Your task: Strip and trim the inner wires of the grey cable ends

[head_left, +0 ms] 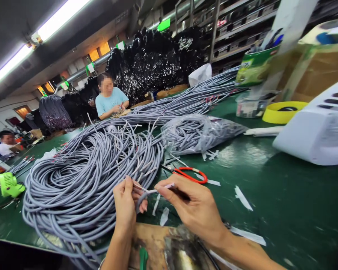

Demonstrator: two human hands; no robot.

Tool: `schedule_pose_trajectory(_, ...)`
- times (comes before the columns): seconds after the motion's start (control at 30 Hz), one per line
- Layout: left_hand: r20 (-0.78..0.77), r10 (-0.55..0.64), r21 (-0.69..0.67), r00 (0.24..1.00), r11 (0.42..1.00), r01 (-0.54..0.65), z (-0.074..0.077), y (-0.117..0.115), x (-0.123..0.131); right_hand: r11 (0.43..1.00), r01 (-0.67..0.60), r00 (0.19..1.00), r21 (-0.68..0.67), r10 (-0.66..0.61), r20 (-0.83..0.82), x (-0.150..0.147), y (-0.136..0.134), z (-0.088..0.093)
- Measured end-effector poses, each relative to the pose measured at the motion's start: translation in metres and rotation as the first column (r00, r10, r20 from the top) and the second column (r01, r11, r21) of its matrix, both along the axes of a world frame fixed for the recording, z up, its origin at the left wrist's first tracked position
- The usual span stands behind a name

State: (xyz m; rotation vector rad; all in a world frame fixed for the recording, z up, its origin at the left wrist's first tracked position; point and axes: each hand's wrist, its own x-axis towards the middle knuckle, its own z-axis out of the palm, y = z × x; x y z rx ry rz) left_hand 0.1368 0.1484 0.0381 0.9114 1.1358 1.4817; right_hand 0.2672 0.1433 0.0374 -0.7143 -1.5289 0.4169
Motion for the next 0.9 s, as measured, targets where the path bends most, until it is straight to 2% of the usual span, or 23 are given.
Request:
schedule_pose_trajectory(0.13, 0.128, 0.074, 0.009, 0.989, 0.997, -0.076, 0.005, 0.001, -0.003, 0.997, -0.004, 1.000, 0.081, 0.004, 0.009, 0.001, -0.002, 0.004)
schedule_pose_trajectory(0.23, 0.125, 0.028, 0.036, 0.992, 0.999, -0.032, 0.004, -0.001, -0.009, 0.995, -0.015, 1.000, 0.101, 0.012, 0.027, 0.003, -0.002, 0.007)
schedule_pose_trajectory(0.33, -0.045, -0.124, 0.059, 0.991, 0.990, 0.126, 0.002, -0.005, -0.017, 0.992, -0.017, 0.998, 0.127, 0.010, 0.055, 0.006, -0.003, 0.007)
schedule_pose_trajectory(0.43, -0.356, -0.295, 0.071, 0.887, 0.938, 0.341, 0.004, -0.010, -0.024, 0.978, -0.020, 0.993, 0.209, -0.005, 0.117, 0.010, -0.005, 0.004)
schedule_pose_trajectory(0.47, -0.447, -0.296, 0.101, 0.844, 0.921, 0.377, 0.006, -0.012, -0.025, 0.968, -0.021, 0.991, 0.250, -0.014, 0.136, 0.011, -0.005, 0.003)
schedule_pose_trajectory(0.53, -0.550, -0.215, 0.207, 0.807, 0.901, 0.381, 0.009, -0.014, -0.025, 0.943, -0.032, 0.986, 0.332, -0.023, 0.162, 0.012, -0.004, -0.001)
schedule_pose_trajectory(0.63, -0.557, -0.088, 0.334, 0.826, 0.887, 0.319, 0.011, -0.016, -0.025, 0.917, -0.060, 0.983, 0.394, -0.014, 0.182, 0.013, -0.004, -0.004)
schedule_pose_trajectory(0.77, -0.550, -0.045, 0.374, 0.834, 0.880, 0.294, 0.008, -0.017, -0.026, 0.929, -0.053, 0.977, 0.365, -0.027, 0.210, 0.014, -0.006, -0.002)
schedule_pose_trajectory(0.9, -0.527, -0.059, 0.357, 0.848, 0.890, 0.284, 0.007, -0.017, -0.025, 0.943, -0.056, 0.984, 0.327, -0.003, 0.176, 0.012, -0.007, 0.002)
